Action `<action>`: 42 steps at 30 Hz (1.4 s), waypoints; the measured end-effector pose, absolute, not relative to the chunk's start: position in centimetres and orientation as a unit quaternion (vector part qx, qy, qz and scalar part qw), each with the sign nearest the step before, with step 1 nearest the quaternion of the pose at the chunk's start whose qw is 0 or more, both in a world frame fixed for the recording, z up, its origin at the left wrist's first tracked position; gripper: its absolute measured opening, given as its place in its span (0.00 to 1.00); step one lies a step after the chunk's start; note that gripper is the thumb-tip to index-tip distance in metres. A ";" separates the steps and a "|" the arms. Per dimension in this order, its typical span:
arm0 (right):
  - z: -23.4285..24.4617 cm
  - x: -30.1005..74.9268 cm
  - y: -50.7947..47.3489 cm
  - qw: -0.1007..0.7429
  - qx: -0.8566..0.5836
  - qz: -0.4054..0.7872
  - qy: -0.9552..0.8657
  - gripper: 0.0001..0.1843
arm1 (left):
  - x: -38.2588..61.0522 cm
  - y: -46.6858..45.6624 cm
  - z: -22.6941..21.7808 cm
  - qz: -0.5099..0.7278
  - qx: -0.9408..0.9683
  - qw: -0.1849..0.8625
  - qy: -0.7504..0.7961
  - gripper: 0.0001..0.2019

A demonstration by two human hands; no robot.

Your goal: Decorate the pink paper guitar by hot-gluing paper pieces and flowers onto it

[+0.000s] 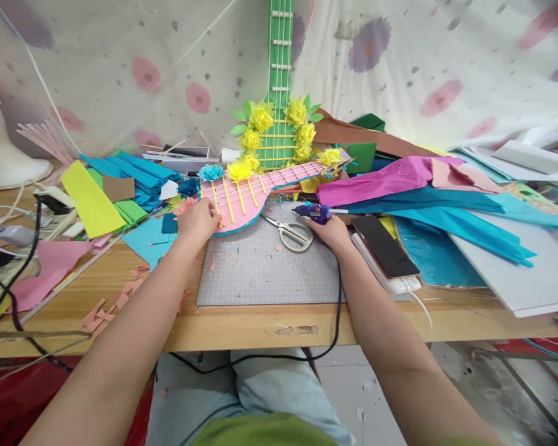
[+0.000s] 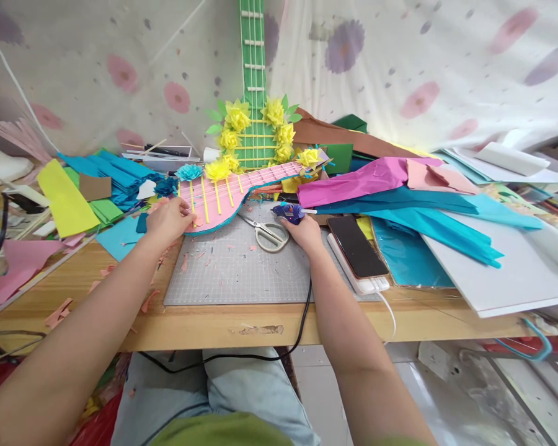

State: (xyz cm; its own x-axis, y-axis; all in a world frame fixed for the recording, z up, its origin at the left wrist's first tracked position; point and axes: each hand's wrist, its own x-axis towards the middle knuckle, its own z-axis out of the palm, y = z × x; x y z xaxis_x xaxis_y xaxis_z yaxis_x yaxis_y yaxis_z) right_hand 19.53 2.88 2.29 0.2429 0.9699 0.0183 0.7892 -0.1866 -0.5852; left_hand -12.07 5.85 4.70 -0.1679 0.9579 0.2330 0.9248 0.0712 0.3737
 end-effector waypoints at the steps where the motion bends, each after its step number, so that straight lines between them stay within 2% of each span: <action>1: 2.4 19.5 2.8 0.240 -0.755 0.186 -0.582 0.28 | -12.0 5.8 4.9 0.228 0.640 0.046 0.733 0.10; 4: 2.8 19.5 2.8 0.224 -0.771 0.194 -0.564 0.26 | -11.9 5.3 5.4 0.276 0.628 0.060 0.725 0.08; 6: 2.8 19.6 2.8 0.247 -0.771 0.194 -0.554 0.24 | -11.7 4.7 5.5 0.336 0.617 0.066 0.709 0.05; 9: 2.7 19.5 2.9 0.352 -0.751 0.207 -0.519 0.24 | -11.1 3.5 4.7 0.449 0.589 0.107 0.663 0.04; 11: 2.8 19.1 2.7 0.440 -0.695 0.251 -0.511 0.24 | -10.3 2.5 3.7 0.514 0.569 0.171 0.619 0.05; 13: 3.1 18.3 2.3 0.483 -0.622 0.309 -0.533 0.25 | -9.3 1.5 2.6 0.546 0.538 0.252 0.590 0.04; 16: 3.5 16.7 1.2 0.447 -0.550 0.382 -0.593 0.26 | -8.2 0.3 1.5 0.542 0.509 0.340 0.576 0.05; 19: 3.6 15.1 0.4 0.385 -0.507 0.423 -0.645 0.26 | -7.8 -0.1 1.2 0.532 0.492 0.376 0.578 0.08; 25: 2.4 13.7 0.4 0.311 -0.510 0.402 -0.694 0.22 | -8.0 0.0 1.0 0.527 0.465 0.396 0.591 0.10; 29: 1.8 13.3 0.5 0.295 -0.532 0.354 -0.710 0.22 | -7.9 0.0 0.7 0.529 0.480 0.391 0.581 0.09; 42: 1.7 13.3 0.6 0.296 -0.529 0.352 -0.713 0.23 | -7.9 0.1 0.5 0.532 0.481 0.386 0.580 0.08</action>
State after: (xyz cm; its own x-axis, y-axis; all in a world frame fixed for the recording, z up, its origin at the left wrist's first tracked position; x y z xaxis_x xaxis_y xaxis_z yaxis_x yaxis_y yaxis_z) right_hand 13.30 0.58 1.66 -0.2656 0.9628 0.0493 0.5461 0.1924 -0.8153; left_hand -7.89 0.14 0.54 -0.2395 0.9687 0.0649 0.1478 -0.0297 0.9886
